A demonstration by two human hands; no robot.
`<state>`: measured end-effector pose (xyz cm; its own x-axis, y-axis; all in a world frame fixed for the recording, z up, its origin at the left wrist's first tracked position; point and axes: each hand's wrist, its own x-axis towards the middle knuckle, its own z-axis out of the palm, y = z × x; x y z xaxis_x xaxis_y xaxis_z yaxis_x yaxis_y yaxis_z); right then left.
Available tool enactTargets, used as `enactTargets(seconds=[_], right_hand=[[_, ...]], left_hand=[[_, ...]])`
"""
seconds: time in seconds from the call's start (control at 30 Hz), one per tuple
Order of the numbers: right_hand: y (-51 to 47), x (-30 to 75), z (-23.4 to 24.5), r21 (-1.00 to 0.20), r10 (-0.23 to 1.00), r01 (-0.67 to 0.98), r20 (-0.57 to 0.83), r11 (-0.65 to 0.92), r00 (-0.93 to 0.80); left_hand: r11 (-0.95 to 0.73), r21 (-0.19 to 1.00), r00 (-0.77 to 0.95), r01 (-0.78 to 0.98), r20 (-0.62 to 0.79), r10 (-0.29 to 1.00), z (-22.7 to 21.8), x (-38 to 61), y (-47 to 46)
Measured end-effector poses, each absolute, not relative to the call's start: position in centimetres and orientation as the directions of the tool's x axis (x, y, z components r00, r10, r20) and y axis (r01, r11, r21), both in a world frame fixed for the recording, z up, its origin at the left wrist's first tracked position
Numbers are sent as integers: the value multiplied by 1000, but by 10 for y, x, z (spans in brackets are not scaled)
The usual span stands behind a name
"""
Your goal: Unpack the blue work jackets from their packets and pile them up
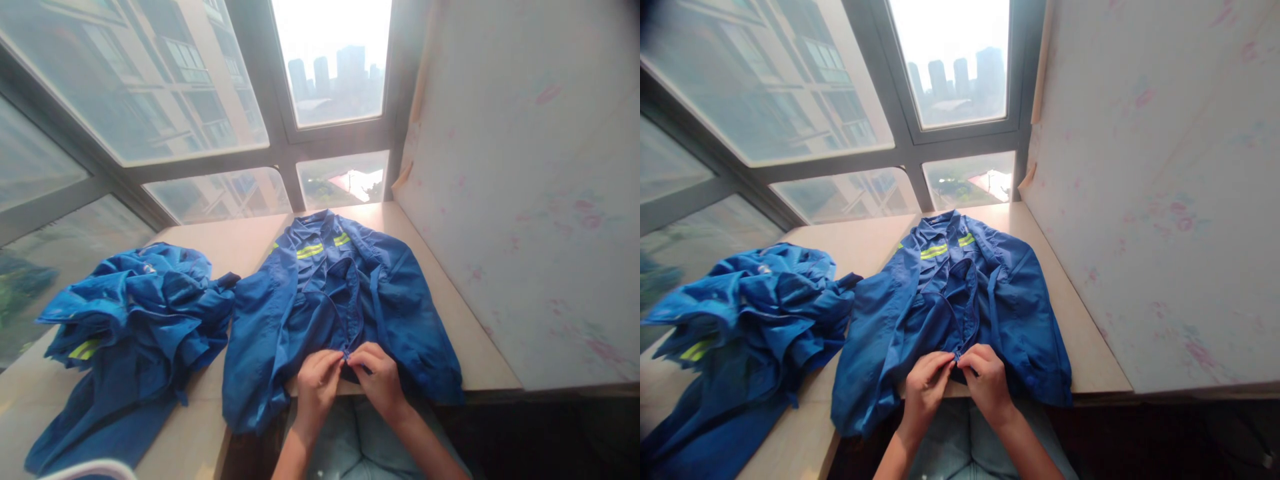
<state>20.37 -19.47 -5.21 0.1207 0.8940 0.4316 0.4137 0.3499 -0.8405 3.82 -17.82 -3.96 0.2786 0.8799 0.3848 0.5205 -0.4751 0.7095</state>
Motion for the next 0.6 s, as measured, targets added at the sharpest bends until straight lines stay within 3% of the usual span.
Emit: enactTargets(seconds=[0.1,0.23,0.43,0.6], right_hand=[[-194,203,-51,-777,850,467,518,421,95],[-193,199,-52,-717,817,527,572,457,70],[-193,193,-62,-777,851,503,506,379,141],[-193,197,-65,-753,881,539,472,378,43]], left_hand=[[-405,792,219,457,342,914,-44,39,-178],[-387,800,177,459,345,922,-47,41,-177],[-388,788,144,477,366,919,-47,43,-177],[-349,817,120,459,333,935,-47,42,-178]])
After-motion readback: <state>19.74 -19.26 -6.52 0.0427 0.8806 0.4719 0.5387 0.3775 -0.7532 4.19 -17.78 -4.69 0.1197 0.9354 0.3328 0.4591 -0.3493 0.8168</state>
